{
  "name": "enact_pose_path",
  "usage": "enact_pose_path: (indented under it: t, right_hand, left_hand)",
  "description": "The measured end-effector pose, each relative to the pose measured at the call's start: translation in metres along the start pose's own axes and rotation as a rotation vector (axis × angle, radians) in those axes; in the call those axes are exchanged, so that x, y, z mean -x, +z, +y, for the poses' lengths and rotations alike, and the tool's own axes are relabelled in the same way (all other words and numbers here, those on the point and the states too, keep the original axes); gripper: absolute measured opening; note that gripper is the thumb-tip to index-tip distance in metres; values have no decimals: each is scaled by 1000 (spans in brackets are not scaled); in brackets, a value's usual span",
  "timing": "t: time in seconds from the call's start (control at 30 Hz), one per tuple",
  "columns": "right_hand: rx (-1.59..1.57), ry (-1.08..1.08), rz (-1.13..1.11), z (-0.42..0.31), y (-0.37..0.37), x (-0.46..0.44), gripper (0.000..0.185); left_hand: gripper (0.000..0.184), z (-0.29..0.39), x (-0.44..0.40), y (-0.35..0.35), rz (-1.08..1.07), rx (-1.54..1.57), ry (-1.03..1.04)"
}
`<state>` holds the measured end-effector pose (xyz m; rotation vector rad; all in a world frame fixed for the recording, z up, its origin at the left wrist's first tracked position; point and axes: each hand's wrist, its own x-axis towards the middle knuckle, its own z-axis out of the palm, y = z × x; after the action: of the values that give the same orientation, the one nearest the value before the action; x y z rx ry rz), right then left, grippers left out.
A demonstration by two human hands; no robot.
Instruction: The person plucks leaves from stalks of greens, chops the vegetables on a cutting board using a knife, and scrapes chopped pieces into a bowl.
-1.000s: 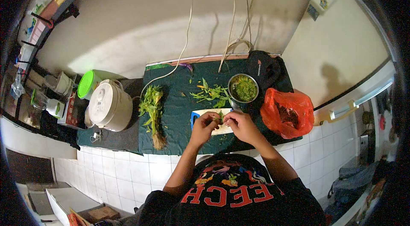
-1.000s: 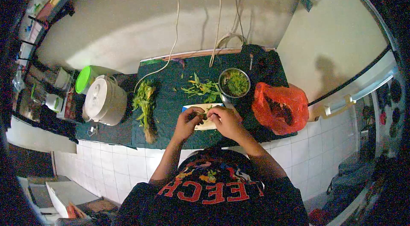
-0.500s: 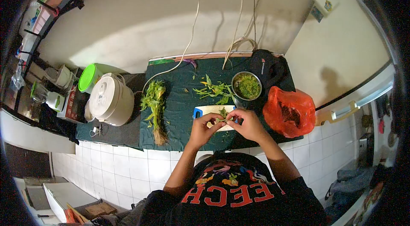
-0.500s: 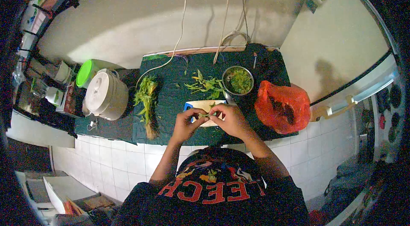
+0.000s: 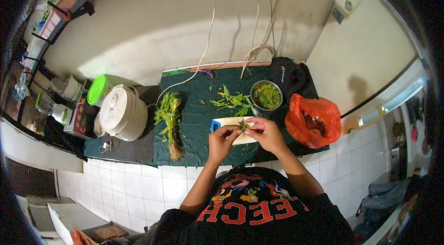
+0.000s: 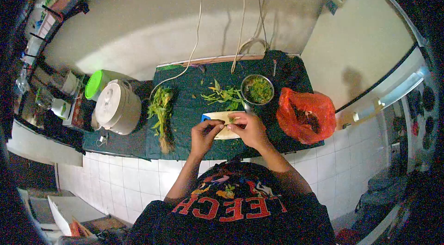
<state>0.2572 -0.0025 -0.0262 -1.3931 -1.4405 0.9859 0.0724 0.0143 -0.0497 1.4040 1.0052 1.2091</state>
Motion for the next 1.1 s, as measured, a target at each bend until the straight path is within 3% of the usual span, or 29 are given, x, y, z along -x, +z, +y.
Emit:
enact_pose_path:
  t: [0.07,0.17,0.33,0.37,0.5,0.73,0.9,0.97,1.03,1.07,1.1]
  right_hand:
    - [-52,22,-104,19,-1,-1,23]
    - [213,81,-195,29,-7,0,25]
    - [154,77,-326,36,-4,11,20]
    - [159,72,-361,30,-2,13,18]
    - [249,26,-283,30,5,21,13]
    - [227,170,-290,36,14,35,14]
    - [115,162,-253,53,28,46,16]
    - [94,140,-228,73,30,49,19]
    - [183,192,-2,89,30,50,25]
    - [329,177,-11,100,22,49,38]
    - [335,182,-8,118,16,47,38]
  left_hand:
    - [15,1,0,-3,-82,7,-181]
    - [15,3,5,-3,-139,-16,-145]
    - [16,-12,15,-7,-201,93,-139]
    - [17,-13,16,-10,-252,-25,-120]
    - [23,-13,20,-11,-333,-300,-3]
    - [21,-39,25,-19,-446,-242,-149]
    - [18,-50,18,-30,-537,-436,20]
    - [16,-62,15,-28,-489,-437,16]
    - [14,-77,13,-29,-443,-442,6]
    - [13,-85,11,-30,-365,-461,-44]
    - [13,-97,9,-32,-290,-481,-95]
